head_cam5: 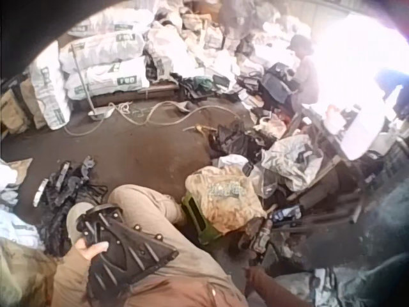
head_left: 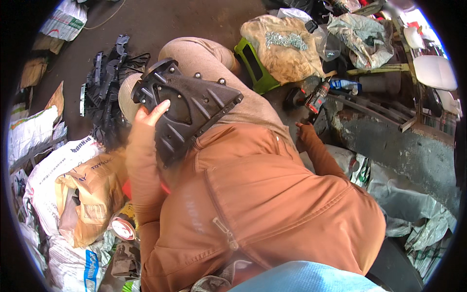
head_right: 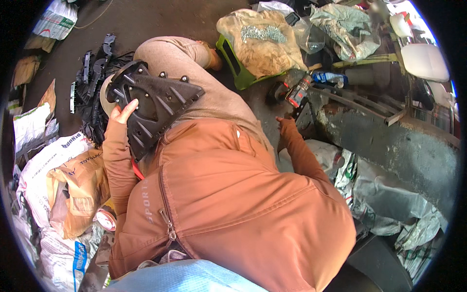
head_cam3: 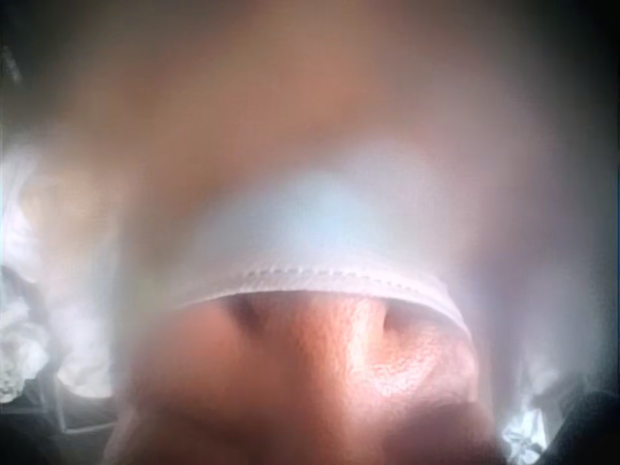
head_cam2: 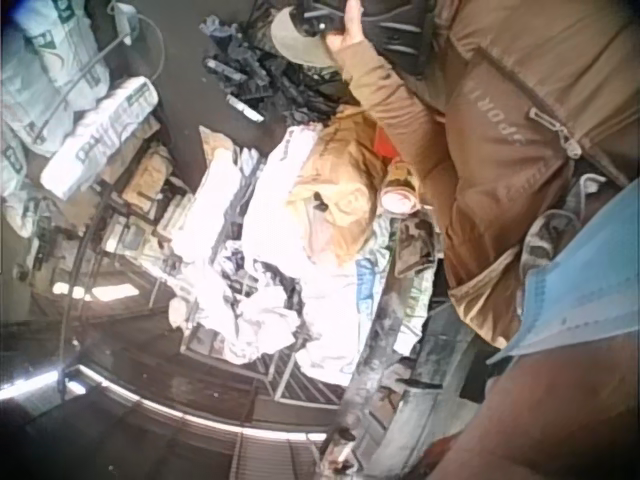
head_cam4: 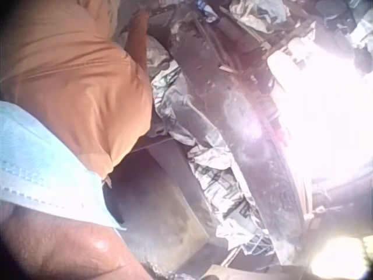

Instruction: The person sits on the floor and assembles a metal part by inserting screws and using a power drill to tighten them. The person then picks up another metal part and places it on the floor.

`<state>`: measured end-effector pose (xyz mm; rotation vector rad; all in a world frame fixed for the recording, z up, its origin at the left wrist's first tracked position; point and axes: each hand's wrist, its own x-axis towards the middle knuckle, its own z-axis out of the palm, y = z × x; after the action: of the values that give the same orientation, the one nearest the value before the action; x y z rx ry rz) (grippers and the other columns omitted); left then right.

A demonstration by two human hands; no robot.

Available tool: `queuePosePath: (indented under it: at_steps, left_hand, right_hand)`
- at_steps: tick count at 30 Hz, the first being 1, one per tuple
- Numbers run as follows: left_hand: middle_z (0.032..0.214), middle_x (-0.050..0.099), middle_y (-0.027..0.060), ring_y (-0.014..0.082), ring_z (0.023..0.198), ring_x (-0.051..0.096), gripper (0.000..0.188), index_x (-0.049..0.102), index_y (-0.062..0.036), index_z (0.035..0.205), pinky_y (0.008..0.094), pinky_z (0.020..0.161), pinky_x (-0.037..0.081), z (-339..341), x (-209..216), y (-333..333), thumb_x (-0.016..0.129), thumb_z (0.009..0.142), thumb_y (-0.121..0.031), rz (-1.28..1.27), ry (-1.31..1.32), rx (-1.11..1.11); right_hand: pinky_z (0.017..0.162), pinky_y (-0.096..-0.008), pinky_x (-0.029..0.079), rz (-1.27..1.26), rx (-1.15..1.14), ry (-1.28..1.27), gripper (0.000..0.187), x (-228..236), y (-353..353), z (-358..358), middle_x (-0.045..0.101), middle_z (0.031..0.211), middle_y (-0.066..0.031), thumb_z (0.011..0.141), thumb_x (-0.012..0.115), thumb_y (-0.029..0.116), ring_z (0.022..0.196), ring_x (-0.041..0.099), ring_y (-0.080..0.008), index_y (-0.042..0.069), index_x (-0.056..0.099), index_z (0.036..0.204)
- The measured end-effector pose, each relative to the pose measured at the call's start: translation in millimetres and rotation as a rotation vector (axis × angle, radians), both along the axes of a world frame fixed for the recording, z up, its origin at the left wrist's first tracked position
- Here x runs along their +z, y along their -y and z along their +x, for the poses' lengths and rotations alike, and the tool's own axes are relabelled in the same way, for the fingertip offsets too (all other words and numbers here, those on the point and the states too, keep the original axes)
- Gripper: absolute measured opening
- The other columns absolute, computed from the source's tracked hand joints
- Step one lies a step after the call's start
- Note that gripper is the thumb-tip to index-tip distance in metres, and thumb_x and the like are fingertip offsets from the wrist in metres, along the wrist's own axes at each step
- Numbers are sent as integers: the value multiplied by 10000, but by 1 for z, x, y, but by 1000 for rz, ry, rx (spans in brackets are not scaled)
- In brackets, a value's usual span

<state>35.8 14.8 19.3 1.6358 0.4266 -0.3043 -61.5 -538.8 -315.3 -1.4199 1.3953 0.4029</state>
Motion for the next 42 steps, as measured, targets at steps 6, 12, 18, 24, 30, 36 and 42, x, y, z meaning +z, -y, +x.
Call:
queuePosePath:
  at_steps: [6,12,18,24,30,36,42]
  left_hand:
    - [1024,632,40,153,902,587,479,570,-7,1145,297,844,458,-7,9,6,726,757,-239,-41,93,-54]
    - [1022,621,36,138,901,575,478,543,7,1150,285,825,461,21,21,13,705,734,-163,11,3,-285]
    - [931,624,93,223,823,609,511,539,14,1092,344,745,514,47,14,17,745,665,-177,-459,365,-300]
    - [853,613,116,283,765,627,537,540,16,1048,416,675,540,90,-50,2,769,668,-285,-1004,385,-352]
    - [913,609,116,273,826,615,559,532,22,1085,397,730,526,89,-68,4,733,707,-337,-800,447,-369]
    - [973,606,116,263,887,603,586,524,28,1122,377,785,512,56,-50,8,697,746,-388,-464,642,-346]
    - [1032,602,116,253,947,590,619,516,33,1159,358,839,498,32,-51,-3,660,786,-440,-273,776,-239]
  right_hand:
    - [839,-398,452,-156,-82,1077,559,-74,21,84,515,1228,-91,819,638,225,1027,522,-217,92,392,1303]
    - [746,-372,491,-443,-102,709,372,-28,10,129,598,1030,-99,780,617,144,908,592,-234,42,532,1127]
    - [592,-338,506,40,-333,647,247,66,38,57,642,807,-138,700,636,43,647,626,-248,-16,614,939]
    - [652,-365,518,88,20,1091,235,161,53,-9,609,760,-98,764,643,63,663,599,-233,-24,582,974]
    - [642,-354,465,356,710,957,601,325,-34,49,550,765,-84,644,721,125,690,561,-222,11,463,1174]
    - [744,-354,508,-1098,1867,1452,509,459,-163,108,644,932,-65,641,733,215,842,629,-271,94,610,1119]
    - [887,-371,455,-923,1934,1265,622,469,-191,130,611,1119,-88,655,757,313,1026,581,-304,73,551,1191]
